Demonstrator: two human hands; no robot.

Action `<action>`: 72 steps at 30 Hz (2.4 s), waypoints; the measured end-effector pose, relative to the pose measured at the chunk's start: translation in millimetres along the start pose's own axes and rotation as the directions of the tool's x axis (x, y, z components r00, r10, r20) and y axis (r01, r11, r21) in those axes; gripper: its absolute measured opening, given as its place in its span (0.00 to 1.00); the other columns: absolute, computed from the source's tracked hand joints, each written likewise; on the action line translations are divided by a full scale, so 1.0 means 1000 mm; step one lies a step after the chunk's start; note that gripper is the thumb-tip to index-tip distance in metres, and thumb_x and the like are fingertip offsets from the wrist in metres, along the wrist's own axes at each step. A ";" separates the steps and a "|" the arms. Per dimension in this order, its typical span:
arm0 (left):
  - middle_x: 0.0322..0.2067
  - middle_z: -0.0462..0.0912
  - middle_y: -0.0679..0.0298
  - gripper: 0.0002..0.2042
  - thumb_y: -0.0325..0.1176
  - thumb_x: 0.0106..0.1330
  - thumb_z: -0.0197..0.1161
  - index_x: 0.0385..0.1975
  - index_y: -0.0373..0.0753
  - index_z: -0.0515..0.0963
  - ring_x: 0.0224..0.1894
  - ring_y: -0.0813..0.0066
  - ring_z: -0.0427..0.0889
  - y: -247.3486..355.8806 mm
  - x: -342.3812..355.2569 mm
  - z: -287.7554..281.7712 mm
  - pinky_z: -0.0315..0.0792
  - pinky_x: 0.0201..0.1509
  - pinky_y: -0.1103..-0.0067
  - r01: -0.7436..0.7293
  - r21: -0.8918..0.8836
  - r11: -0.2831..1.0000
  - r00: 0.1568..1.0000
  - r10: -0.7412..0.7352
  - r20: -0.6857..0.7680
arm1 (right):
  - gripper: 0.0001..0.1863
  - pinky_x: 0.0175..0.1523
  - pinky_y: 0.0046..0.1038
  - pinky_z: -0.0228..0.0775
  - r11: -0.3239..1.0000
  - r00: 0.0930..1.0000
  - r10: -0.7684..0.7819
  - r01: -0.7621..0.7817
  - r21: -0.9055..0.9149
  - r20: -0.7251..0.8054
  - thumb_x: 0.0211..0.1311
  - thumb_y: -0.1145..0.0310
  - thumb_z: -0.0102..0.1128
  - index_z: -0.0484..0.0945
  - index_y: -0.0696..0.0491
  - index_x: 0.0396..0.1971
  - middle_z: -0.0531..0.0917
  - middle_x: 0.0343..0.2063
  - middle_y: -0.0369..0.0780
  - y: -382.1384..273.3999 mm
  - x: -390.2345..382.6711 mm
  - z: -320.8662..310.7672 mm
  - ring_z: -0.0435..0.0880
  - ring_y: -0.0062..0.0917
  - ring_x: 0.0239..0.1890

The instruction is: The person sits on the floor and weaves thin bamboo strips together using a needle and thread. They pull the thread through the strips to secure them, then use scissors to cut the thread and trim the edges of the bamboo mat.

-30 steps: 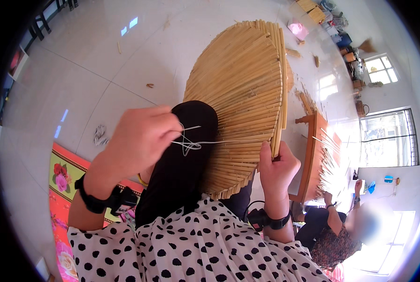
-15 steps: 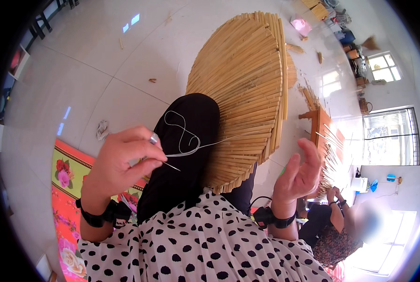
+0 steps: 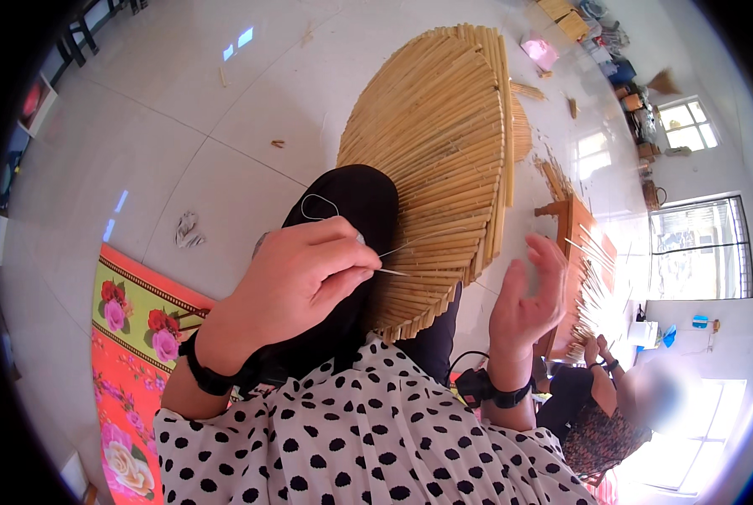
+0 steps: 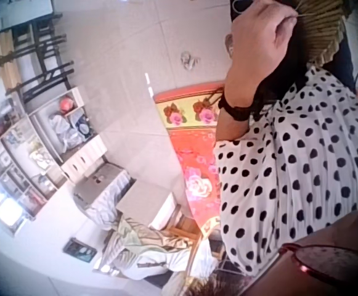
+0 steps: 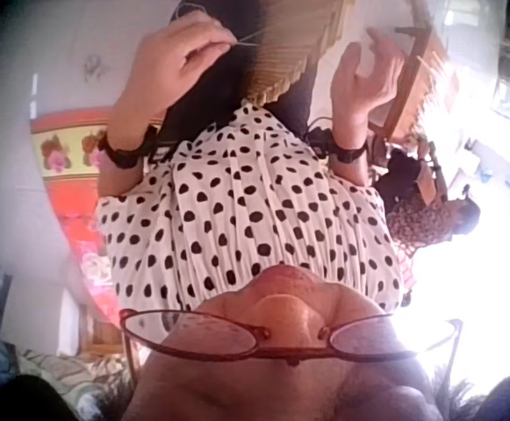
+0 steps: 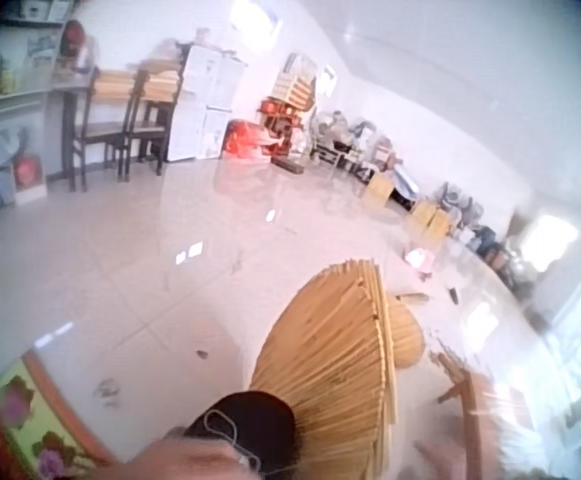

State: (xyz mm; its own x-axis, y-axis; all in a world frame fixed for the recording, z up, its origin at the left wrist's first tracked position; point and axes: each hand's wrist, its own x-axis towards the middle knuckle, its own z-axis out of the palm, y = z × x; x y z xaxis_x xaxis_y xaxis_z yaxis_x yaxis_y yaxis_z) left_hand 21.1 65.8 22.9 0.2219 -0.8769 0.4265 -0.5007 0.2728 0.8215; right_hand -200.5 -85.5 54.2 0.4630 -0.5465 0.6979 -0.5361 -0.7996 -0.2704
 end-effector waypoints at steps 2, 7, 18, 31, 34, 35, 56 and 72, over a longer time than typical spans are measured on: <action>0.25 0.79 0.63 0.05 0.20 0.58 0.64 0.32 0.37 0.80 0.23 0.70 0.77 0.002 0.007 0.005 0.69 0.25 0.79 -0.023 0.050 0.998 1.000 0.023 -0.006 | 0.14 0.45 0.31 0.73 0.996 0.995 0.080 -0.082 0.034 0.060 0.55 0.78 0.60 0.78 0.59 0.43 0.83 0.37 0.43 -0.001 -0.004 0.001 0.81 0.35 0.41; 0.22 0.80 0.65 0.02 0.26 0.59 0.65 0.30 0.39 0.80 0.22 0.69 0.78 0.000 0.024 0.020 0.69 0.24 0.77 -0.074 0.120 0.990 0.997 0.075 -0.006 | 0.13 0.35 0.27 0.73 0.954 0.958 0.244 -0.265 0.143 0.149 0.56 0.74 0.62 0.79 0.59 0.42 0.83 0.33 0.41 -0.004 -0.012 0.010 0.81 0.27 0.33; 0.19 0.79 0.65 0.02 0.31 0.58 0.66 0.27 0.42 0.80 0.20 0.66 0.78 -0.009 0.050 0.042 0.69 0.22 0.74 -0.086 0.243 0.966 0.996 0.075 0.054 | 0.14 0.26 0.23 0.69 0.904 0.896 0.377 -0.411 0.119 0.234 0.51 0.70 0.69 0.80 0.60 0.37 0.80 0.24 0.39 -0.017 -0.006 0.026 0.76 0.21 0.21; 0.18 0.78 0.65 0.02 0.30 0.56 0.66 0.28 0.42 0.80 0.21 0.66 0.79 -0.010 0.056 0.044 0.70 0.21 0.73 -0.101 0.301 0.948 0.992 0.072 0.107 | 0.08 0.22 0.29 0.64 0.953 0.936 0.302 -0.301 -0.037 0.179 0.53 0.71 0.65 0.75 0.58 0.28 0.73 0.17 0.40 -0.016 -0.007 0.034 0.72 0.29 0.15; 0.18 0.78 0.66 0.03 0.29 0.55 0.66 0.28 0.42 0.80 0.21 0.67 0.79 -0.010 0.057 0.044 0.69 0.21 0.74 -0.098 0.290 0.952 0.991 0.066 0.120 | 0.08 0.21 0.30 0.63 0.956 0.939 0.293 -0.287 -0.061 0.181 0.53 0.71 0.65 0.74 0.57 0.27 0.73 0.16 0.41 -0.017 -0.007 0.034 0.72 0.31 0.15; 0.18 0.78 0.66 0.03 0.29 0.55 0.66 0.28 0.42 0.80 0.21 0.67 0.79 -0.011 0.058 0.044 0.69 0.21 0.74 -0.100 0.285 0.953 0.991 0.068 0.119 | 0.08 0.21 0.31 0.63 0.956 0.940 0.292 -0.285 -0.062 0.176 0.53 0.71 0.64 0.73 0.57 0.26 0.73 0.17 0.41 -0.016 -0.007 0.034 0.71 0.32 0.15; 0.17 0.76 0.66 0.06 0.27 0.51 0.66 0.30 0.42 0.81 0.19 0.68 0.78 -0.013 0.060 0.045 0.70 0.21 0.75 -0.147 0.314 0.938 0.985 0.112 0.129 | 0.07 0.25 0.35 0.65 0.960 0.943 0.280 -0.274 -0.061 0.181 0.55 0.72 0.61 0.72 0.58 0.28 0.74 0.19 0.44 -0.015 -0.011 0.037 0.73 0.40 0.19; 0.15 0.74 0.67 0.06 0.28 0.51 0.66 0.29 0.43 0.81 0.19 0.68 0.77 -0.010 0.062 0.044 0.69 0.20 0.74 -0.166 0.358 0.919 0.984 0.127 0.128 | 0.08 0.25 0.36 0.67 0.965 0.951 0.262 -0.254 -0.068 0.164 0.54 0.71 0.62 0.72 0.57 0.29 0.75 0.20 0.44 -0.013 -0.013 0.038 0.75 0.41 0.19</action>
State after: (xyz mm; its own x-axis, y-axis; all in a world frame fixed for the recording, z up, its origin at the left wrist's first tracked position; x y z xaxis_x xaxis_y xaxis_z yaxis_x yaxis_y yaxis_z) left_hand 2.7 -8.2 24.7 0.0471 -0.8786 0.4753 -0.7965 0.2541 0.5486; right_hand -172.7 -77.0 23.4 0.4158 -0.7699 0.4842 -0.6826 -0.6160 -0.3933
